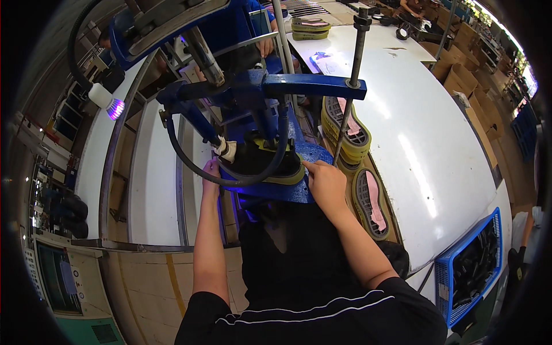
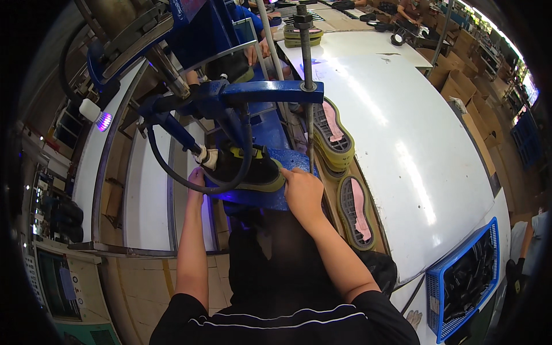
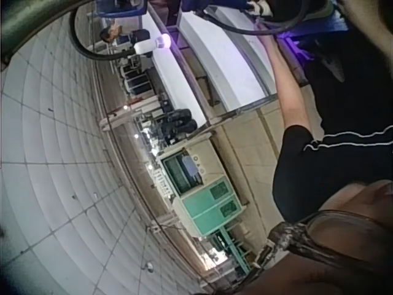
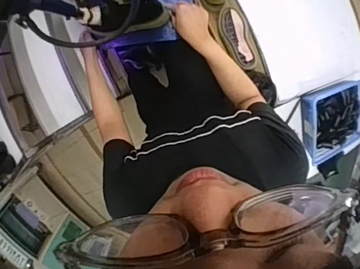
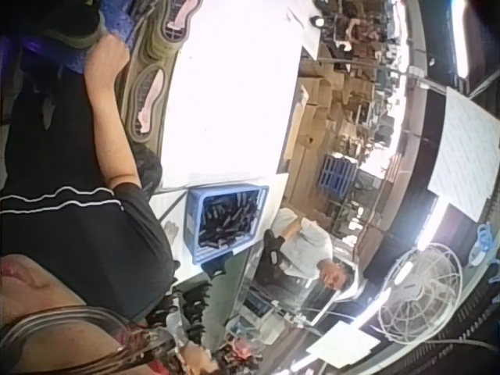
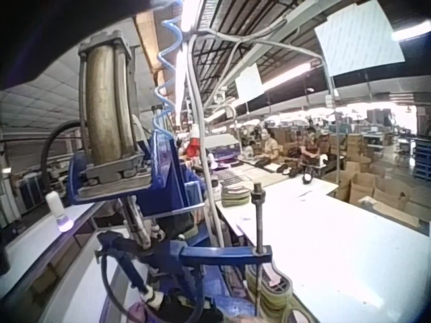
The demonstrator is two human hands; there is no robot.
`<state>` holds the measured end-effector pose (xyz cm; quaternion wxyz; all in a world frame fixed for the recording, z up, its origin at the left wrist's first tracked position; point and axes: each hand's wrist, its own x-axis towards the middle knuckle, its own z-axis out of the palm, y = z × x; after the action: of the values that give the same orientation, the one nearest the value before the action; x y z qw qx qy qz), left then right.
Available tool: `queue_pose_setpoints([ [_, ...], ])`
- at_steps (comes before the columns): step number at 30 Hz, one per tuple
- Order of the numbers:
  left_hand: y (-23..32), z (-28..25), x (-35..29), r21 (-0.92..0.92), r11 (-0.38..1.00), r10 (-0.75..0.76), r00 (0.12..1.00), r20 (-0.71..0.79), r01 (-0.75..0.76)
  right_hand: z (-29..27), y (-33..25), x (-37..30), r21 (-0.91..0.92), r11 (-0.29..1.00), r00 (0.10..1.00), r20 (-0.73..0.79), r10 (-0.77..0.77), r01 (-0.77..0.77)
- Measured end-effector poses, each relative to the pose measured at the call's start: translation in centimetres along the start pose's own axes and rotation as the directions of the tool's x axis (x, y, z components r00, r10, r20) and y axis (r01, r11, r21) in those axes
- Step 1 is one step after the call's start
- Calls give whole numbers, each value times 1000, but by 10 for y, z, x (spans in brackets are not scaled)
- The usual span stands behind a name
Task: The person attaches soles to shoe uppers using a pressing machine, presses the edges along the soles by hand, and places the assembled shoes onto a metal shelf.
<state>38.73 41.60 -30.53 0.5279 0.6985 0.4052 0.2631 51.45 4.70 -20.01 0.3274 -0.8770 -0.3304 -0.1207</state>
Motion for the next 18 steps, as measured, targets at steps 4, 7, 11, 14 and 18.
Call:
queue_pose_setpoints([
  [4, 2, 4, -2, -81, 997, 12, 1000, -18, -14, -1, -1, 1, 22, 1000, 1000, 4, 18, -19],
  [7, 1, 4, -2, -105, 994, 17, 1000, -4, -18, 0, -1, 2, 52, 998, 999, -6, 33, -33],
  [11, -3, 3, -1, -115, 993, 24, 999, 22, -21, 1, -3, 2, 96, 993, 997, -17, 70, -68],
  [14, -7, 4, -1, -133, 989, 60, 998, -15, -62, 0, -4, 1, 159, 983, 995, -20, 95, -90],
  [18, -5, 3, -16, -167, 984, 53, 998, -23, -56, 4, -4, -1, 175, 982, 995, -54, 79, -68],
])
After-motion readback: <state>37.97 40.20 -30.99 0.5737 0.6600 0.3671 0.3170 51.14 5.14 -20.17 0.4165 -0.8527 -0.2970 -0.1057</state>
